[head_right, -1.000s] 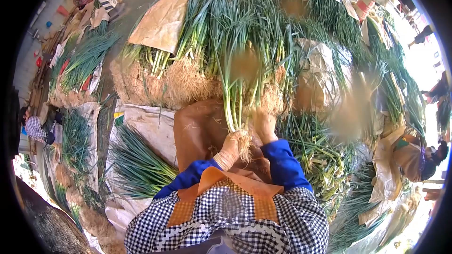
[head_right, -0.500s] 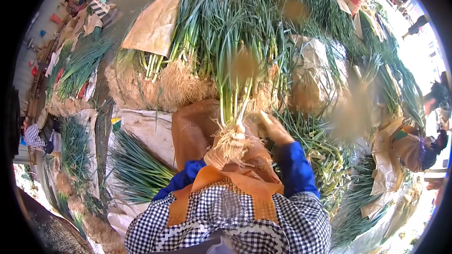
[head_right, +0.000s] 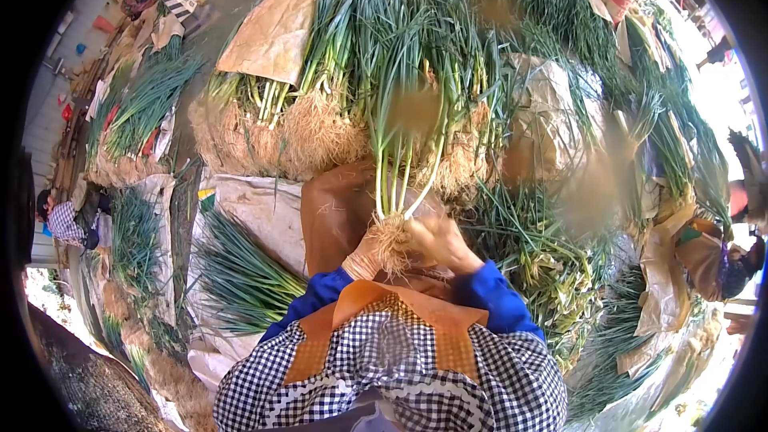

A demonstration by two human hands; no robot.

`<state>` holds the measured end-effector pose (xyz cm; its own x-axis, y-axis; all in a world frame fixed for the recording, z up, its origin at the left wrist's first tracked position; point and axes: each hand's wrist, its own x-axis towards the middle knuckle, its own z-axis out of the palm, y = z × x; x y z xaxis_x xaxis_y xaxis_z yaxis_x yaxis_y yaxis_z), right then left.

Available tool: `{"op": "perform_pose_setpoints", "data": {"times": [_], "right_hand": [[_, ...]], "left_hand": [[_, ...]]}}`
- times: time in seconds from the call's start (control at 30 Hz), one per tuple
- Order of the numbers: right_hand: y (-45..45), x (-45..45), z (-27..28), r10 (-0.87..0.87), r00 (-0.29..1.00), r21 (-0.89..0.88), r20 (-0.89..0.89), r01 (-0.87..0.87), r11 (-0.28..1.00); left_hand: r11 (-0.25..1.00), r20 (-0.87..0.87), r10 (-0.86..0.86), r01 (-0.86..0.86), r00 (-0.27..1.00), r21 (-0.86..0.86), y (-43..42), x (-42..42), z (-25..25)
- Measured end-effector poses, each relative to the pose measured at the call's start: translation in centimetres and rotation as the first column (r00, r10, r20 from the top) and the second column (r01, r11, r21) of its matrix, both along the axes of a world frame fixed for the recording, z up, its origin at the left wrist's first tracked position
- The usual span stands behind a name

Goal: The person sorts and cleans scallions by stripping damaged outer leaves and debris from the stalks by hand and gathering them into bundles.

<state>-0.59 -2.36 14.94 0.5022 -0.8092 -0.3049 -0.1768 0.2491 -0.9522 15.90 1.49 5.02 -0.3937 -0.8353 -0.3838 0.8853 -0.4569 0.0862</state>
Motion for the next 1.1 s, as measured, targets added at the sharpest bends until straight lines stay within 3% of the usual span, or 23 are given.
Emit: {"op": "perform_pose_setpoints", "data": {"times": [0.03, 0.07, 0.1, 0.17, 0.23, 0.3, 0.37, 0.43, 0.47, 0.5, 0.53, 0.57, 0.6, 0.63, 0.7, 0.73, 0.77, 0.83, 0.9, 0.97, 1.0, 1.03, 1.1], "right_hand": [[0.9, -2.4, 2.1, 0.128, 0.991, -0.022, -0.041, -0.129, 0.991], [0.7, -6.1, 1.4, 0.264, 0.959, 0.086, -0.101, -0.256, 0.963], [0.5, -8.1, 4.1, 0.257, 0.953, 0.144, 0.162, -0.281, 0.949], [-1.0, -11.8, 5.0, 0.109, 0.994, 0.137, -0.029, -0.104, 0.985], [-2.6, -12.1, 0.6, -0.121, 0.889, 0.036, -0.441, 0.152, 0.988], [-2.8, -7.5, 1.7, -0.171, 0.963, 0.161, -0.209, 0.206, 0.965], [-2.7, -3.9, -0.7, 0.038, 0.994, 0.109, -0.106, -0.027, 0.994], [-2.4, -1.0, -5.2, 0.212, 0.966, -0.077, -0.146, -0.224, 0.971], [-2.1, 0.0, -4.1, 0.223, 0.934, -0.276, -0.278, -0.300, 0.913], [-1.9, 0.4, -3.3, 0.196, 0.888, -0.318, -0.416, -0.344, 0.884], [-1.5, 0.0, -2.0, 0.281, 0.869, -0.402, -0.408, -0.447, 0.799], [-1.0, -0.3, 1.1, 0.387, 0.830, -0.296, -0.401, -0.517, 0.803], [-0.4, -0.6, 4.2, 0.485, 0.784, -0.186, -0.388, -0.582, 0.792], [0.3, -1.9, 4.8, 0.565, 0.735, -0.122, -0.375, -0.643, 0.756], [-0.8, -5.6, 1.9, 0.598, 0.801, -0.429, 0.035, -0.528, 0.733], [-2.2, -7.0, 2.3, 0.553, 0.751, -0.183, -0.360, -0.638, 0.748], [-4.5, -8.0, 2.8, 0.504, 0.525, 0.091, -0.686, -0.626, 0.775], [-8.2, -8.6, 0.7, 0.072, -0.021, 0.064, -0.997, -0.740, 0.670], [-13.4, -7.8, -5.9, -0.127, 0.640, -0.520, -0.758, -0.477, 0.709], [-13.7, -0.8, 1.7, -0.215, 0.593, -0.459, -0.776, -0.298, 0.837], [-15.4, 0.9, 0.8, -0.187, 0.585, -0.422, -0.790, -0.296, 0.857], [-17.0, 2.1, -1.3, -0.159, 0.577, -0.386, -0.801, -0.294, 0.875], [-18.9, 4.0, -6.2, -0.391, 0.370, -0.519, -0.843, -0.367, 0.772]], "left_hand": [[0.999, -0.159, -0.042, 0.046, 0.986, 0.024, 0.0, 0.1, -1.3], [0.997, -0.064, -0.074, 0.073, 0.995, -0.021, 0.0, 0.2, -2.1], [0.997, -0.072, -0.072, 0.071, 0.995, -0.015, -0.1, 0.4, -1.3], [0.990, -0.200, -0.137, 0.137, 0.970, -0.018, -0.5, 0.9, 1.7], [0.991, -0.217, -0.129, 0.132, 0.968, -0.001, -0.2, 0.4, 1.9], [0.994, -0.085, -0.103, 0.105, 0.991, 0.025, -0.3, 0.0, 2.4], [0.989, -0.071, -0.132, 0.126, 0.989, -0.075, -0.3, -0.3, 3.9], [0.997, 0.282, 0.012, 0.008, 0.959, -0.070, 0.2, -0.4, 4.7], [0.985, 0.144, -0.057, 0.080, 0.988, -0.156, 0.2, 0.4, 5.3], [0.985, 0.148, -0.055, 0.077, 0.988, -0.154, 0.2, 1.3, 5.0], [0.982, 0.209, -0.102, 0.132, 0.972, -0.134, 0.1, 2.3, 4.3], [0.977, 0.267, -0.152, 0.186, 0.952, -0.108, 0.0, 2.9, 3.8], [0.984, 0.358, -0.035, 0.095, 0.933, -0.152, 0.3, 2.6, 3.5], [0.986, 0.244, -0.132, 0.151, 0.961, -0.063, -0.2, 3.4, 3.9], [0.962, -0.013, -0.241, 0.238, 0.970, -0.133, -0.5, 5.0, 4.0], [0.972, -0.013, -0.212, 0.210, 0.977, -0.103, -0.4, 5.1, 6.3], [0.967, -0.012, -0.189, 0.184, 0.982, -0.177, -0.7, 5.9, 6.8], [0.952, -0.119, -0.127, 0.087, 0.985, -0.295, -1.9, 7.4, 14.1], [0.783, -0.240, -0.200, 0.008, 0.950, -0.622, -3.7, 9.5, 15.2], [0.641, -0.252, -0.230, -0.048, 0.940, -0.766, -3.6, 10.3, 17.9], [0.590, -0.227, -0.232, -0.049, 0.946, -0.806, -3.4, 10.4, 19.2], [0.659, -0.144, -0.115, -0.033, 0.983, -0.752, -3.0, 9.5, 18.8], [0.794, 0.070, 0.179, -0.102, 0.981, -0.599, -1.7, 7.2, 16.4]]}}
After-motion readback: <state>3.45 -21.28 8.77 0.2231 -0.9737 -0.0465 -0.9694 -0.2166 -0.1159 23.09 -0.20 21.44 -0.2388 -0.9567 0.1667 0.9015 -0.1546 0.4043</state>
